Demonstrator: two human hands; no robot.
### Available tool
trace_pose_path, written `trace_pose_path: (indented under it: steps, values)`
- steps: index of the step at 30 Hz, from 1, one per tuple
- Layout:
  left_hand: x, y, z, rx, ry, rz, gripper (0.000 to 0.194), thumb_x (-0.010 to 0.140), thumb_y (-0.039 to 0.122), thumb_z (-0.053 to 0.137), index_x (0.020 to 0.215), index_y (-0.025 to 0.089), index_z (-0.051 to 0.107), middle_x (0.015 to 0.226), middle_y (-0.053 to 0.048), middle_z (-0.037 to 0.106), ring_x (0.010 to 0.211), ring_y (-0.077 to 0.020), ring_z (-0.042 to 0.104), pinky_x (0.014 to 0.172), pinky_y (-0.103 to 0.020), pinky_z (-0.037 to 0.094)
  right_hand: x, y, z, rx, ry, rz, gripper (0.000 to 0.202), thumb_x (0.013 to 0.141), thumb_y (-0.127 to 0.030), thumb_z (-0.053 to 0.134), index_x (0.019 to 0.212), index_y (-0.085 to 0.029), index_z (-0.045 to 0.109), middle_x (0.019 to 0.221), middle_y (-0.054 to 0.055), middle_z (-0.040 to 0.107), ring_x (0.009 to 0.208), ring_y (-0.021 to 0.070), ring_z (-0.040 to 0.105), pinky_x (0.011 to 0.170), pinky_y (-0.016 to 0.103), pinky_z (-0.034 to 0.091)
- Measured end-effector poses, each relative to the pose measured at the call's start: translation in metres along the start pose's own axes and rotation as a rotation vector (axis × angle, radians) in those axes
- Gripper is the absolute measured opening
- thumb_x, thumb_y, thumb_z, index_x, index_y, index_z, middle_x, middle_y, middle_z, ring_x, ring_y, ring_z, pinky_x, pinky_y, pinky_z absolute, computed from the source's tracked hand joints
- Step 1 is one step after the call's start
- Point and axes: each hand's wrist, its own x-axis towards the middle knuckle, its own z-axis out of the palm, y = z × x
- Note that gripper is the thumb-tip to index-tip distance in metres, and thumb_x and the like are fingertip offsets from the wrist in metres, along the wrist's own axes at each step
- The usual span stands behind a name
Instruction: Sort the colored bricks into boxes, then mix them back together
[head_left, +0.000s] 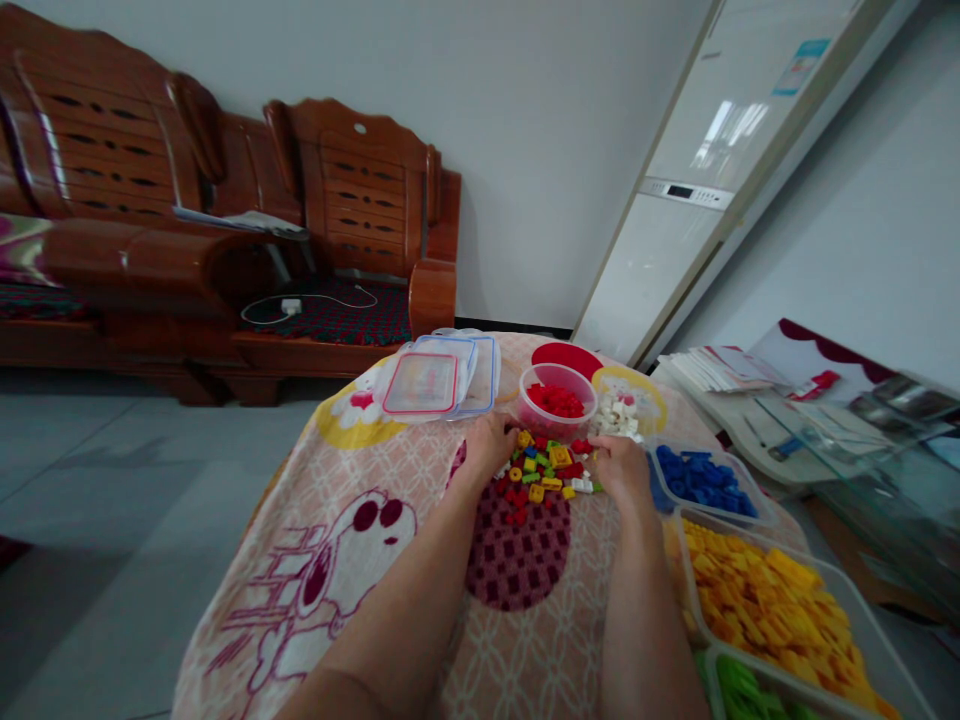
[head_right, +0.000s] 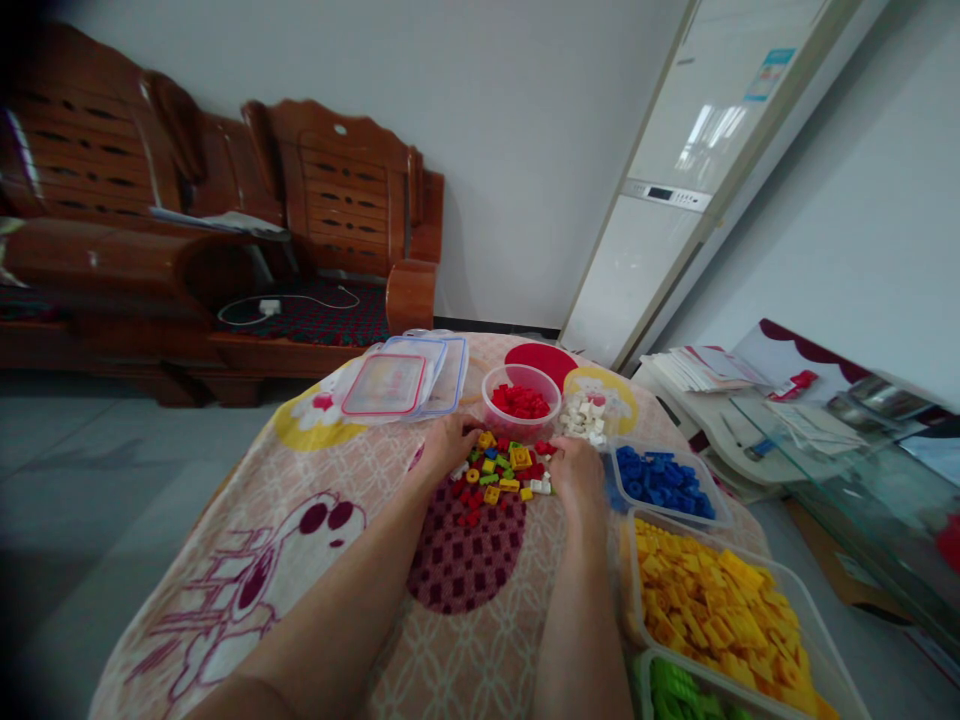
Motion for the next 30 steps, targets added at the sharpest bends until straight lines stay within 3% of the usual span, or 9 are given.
trace_pose_path:
  steps: [6,12,19,25,30]
  values:
    - [-0.003,0.003,-0.003,0.009,-0.015,-0.018,0.028,0.086,0.027,0.053,0.103,0.025,0.075,0.103,-0.005,0.074,0.095,-0.0184,0.066,0.085,-0.026,0.048,0.001,-0.007,0.004,0.022,-0.055,-0.102,0.043,0.084,-0.009,0.042,0.113,-0.015,0.072,0.115,0.010,0.072,0.109,0.0194,0.064,0.097,0.024,0.042]
    - [-0.001,0.002,-0.002,-0.002,-0.011,-0.014,0.028,0.085,0.027,0.054,0.102,0.025,0.076,0.102,-0.005,0.075,0.094,-0.0193,0.067,0.084,-0.027,0.049,0.001,-0.006,-0.001,0.045,0.017,-0.069,0.042,0.085,-0.010,0.041,0.110,-0.018,0.073,0.112,0.008,0.073,0.108,0.0200,0.065,0.096,0.026,0.044]
    - [0.000,-0.001,0.002,0.010,0.005,0.003,0.028,0.085,0.027,0.054,0.102,0.025,0.076,0.102,-0.005,0.075,0.094,-0.0192,0.067,0.084,-0.027,0.049,-0.001,-0.011,0.009,0.003,-0.059,-0.179,0.043,0.083,-0.006,0.043,0.113,-0.014,0.072,0.116,0.010,0.071,0.109,0.0209,0.064,0.098,0.027,0.043]
    - [-0.001,0.000,0.000,0.008,0.004,-0.013,0.028,0.085,0.028,0.054,0.102,0.025,0.076,0.102,-0.005,0.075,0.095,-0.0198,0.067,0.083,-0.027,0.049,0.001,-0.011,0.005,0.060,0.010,-0.081,0.038,0.083,-0.012,0.044,0.100,-0.023,0.077,0.100,0.005,0.076,0.098,0.0204,0.068,0.086,0.027,0.047]
    - [-0.001,0.001,0.000,0.017,0.013,-0.009,0.028,0.085,0.028,0.054,0.102,0.025,0.076,0.102,-0.006,0.075,0.095,-0.0201,0.067,0.083,-0.027,0.049,0.000,-0.005,0.012,0.004,0.011,-0.105,0.041,0.084,-0.010,0.043,0.106,-0.021,0.075,0.110,0.008,0.074,0.102,0.0209,0.067,0.089,0.028,0.046]
